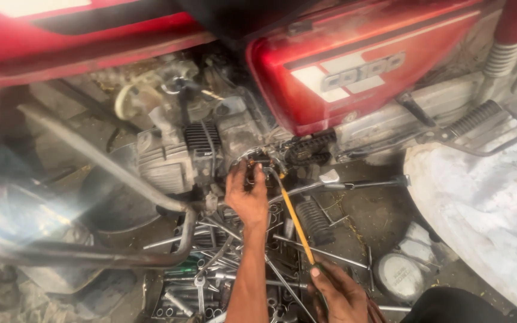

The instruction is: Repairing and adjusting components of a motorcycle engine using hand tools.

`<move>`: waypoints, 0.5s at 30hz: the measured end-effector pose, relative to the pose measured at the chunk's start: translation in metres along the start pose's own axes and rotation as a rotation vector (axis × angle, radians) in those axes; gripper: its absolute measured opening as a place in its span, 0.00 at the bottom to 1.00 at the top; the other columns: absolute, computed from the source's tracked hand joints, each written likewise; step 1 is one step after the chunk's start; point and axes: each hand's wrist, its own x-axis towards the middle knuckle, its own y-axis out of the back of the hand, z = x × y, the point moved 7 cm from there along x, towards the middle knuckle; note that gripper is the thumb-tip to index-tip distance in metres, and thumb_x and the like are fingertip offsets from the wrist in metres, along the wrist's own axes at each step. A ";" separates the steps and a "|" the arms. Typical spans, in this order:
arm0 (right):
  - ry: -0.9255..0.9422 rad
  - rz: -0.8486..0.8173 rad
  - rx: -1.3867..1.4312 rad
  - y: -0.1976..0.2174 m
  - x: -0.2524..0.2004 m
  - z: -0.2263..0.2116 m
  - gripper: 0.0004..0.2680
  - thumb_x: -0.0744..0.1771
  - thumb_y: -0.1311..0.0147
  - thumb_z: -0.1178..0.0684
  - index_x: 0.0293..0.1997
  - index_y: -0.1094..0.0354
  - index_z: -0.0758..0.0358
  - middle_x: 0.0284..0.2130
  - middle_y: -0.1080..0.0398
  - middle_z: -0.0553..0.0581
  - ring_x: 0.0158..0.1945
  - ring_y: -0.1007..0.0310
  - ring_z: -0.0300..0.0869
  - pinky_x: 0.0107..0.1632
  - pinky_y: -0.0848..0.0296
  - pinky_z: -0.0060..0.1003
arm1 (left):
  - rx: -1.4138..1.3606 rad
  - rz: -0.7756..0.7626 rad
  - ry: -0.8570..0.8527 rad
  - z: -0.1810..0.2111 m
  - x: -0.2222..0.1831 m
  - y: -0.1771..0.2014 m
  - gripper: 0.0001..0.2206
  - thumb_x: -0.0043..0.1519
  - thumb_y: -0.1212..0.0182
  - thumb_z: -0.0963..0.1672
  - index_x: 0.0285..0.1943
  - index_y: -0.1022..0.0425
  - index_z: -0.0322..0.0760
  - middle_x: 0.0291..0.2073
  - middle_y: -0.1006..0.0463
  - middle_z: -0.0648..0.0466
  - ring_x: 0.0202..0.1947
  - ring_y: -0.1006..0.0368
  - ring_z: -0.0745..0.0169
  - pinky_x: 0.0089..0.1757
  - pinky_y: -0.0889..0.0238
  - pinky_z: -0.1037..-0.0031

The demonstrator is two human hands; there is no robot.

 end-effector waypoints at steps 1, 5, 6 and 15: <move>0.028 0.016 0.009 0.003 0.002 -0.001 0.18 0.64 0.37 0.50 0.59 0.26 0.63 0.26 0.27 0.59 0.24 0.31 0.39 0.19 0.42 0.31 | 0.014 0.012 0.015 0.001 -0.001 0.000 0.18 0.58 0.28 0.42 0.56 0.19 0.31 0.49 0.19 0.44 0.45 0.20 0.54 0.45 0.25 0.69; 0.038 0.035 0.070 -0.001 -0.004 -0.011 0.17 0.62 0.35 0.53 0.57 0.24 0.65 0.26 0.26 0.57 0.27 0.29 0.38 0.20 0.42 0.30 | 0.028 0.012 0.085 0.003 -0.001 -0.002 0.18 0.57 0.28 0.42 0.56 0.20 0.31 0.48 0.18 0.45 0.39 0.19 0.55 0.40 0.25 0.71; 0.035 0.039 0.083 0.000 -0.002 -0.011 0.17 0.62 0.35 0.53 0.57 0.24 0.65 0.26 0.26 0.57 0.27 0.29 0.38 0.20 0.42 0.30 | 0.028 -0.001 0.079 0.000 -0.002 -0.005 0.18 0.57 0.28 0.42 0.56 0.20 0.31 0.48 0.18 0.45 0.39 0.19 0.55 0.40 0.25 0.71; 0.005 -0.033 0.078 -0.007 -0.003 -0.016 0.16 0.63 0.35 0.51 0.56 0.22 0.57 0.21 0.30 0.55 0.16 0.41 0.35 0.17 0.49 0.30 | 0.090 0.007 0.028 0.001 -0.004 -0.007 0.18 0.57 0.27 0.41 0.55 0.19 0.30 0.47 0.18 0.44 0.40 0.20 0.56 0.41 0.24 0.70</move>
